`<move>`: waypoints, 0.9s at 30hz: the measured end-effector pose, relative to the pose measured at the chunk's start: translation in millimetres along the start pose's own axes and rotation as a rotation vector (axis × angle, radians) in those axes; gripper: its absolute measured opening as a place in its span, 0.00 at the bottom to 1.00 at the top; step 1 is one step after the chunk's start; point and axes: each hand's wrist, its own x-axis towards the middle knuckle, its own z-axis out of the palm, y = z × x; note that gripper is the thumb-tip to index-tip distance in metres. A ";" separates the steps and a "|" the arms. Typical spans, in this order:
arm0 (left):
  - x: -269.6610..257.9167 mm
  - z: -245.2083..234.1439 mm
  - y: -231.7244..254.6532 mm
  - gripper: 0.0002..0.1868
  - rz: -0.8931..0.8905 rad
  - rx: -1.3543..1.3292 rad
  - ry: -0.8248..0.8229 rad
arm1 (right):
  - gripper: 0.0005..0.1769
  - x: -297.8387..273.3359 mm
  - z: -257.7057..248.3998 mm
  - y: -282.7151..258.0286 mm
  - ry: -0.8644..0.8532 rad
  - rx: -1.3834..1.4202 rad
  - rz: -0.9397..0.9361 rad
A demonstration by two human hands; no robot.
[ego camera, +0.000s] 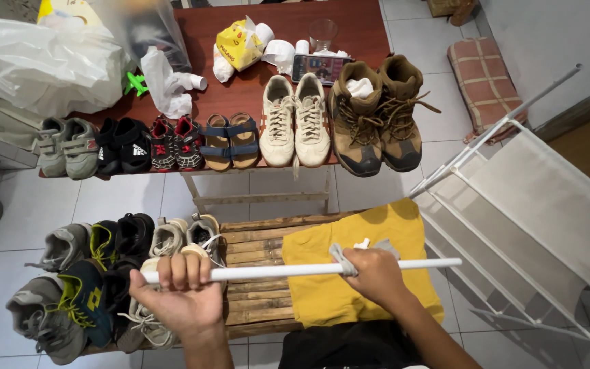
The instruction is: Assemble and clean a small fabric storage rack by wiping the components and connecting the frame.
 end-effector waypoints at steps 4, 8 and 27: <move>0.0 -5.4 1.2 0.29 -0.067 -0.067 -0.310 | 0.08 -5.8 5.6 -0.6 -0.257 0.145 0.130; 10.7 -31.2 -13.6 0.27 -0.077 -0.346 -0.650 | 0.12 15.8 -36.6 -23.1 -0.661 0.341 0.314; -29.7 10.7 -75.2 0.30 -0.370 -0.266 -1.096 | 0.06 23.5 -37.5 -42.0 -0.744 0.691 0.120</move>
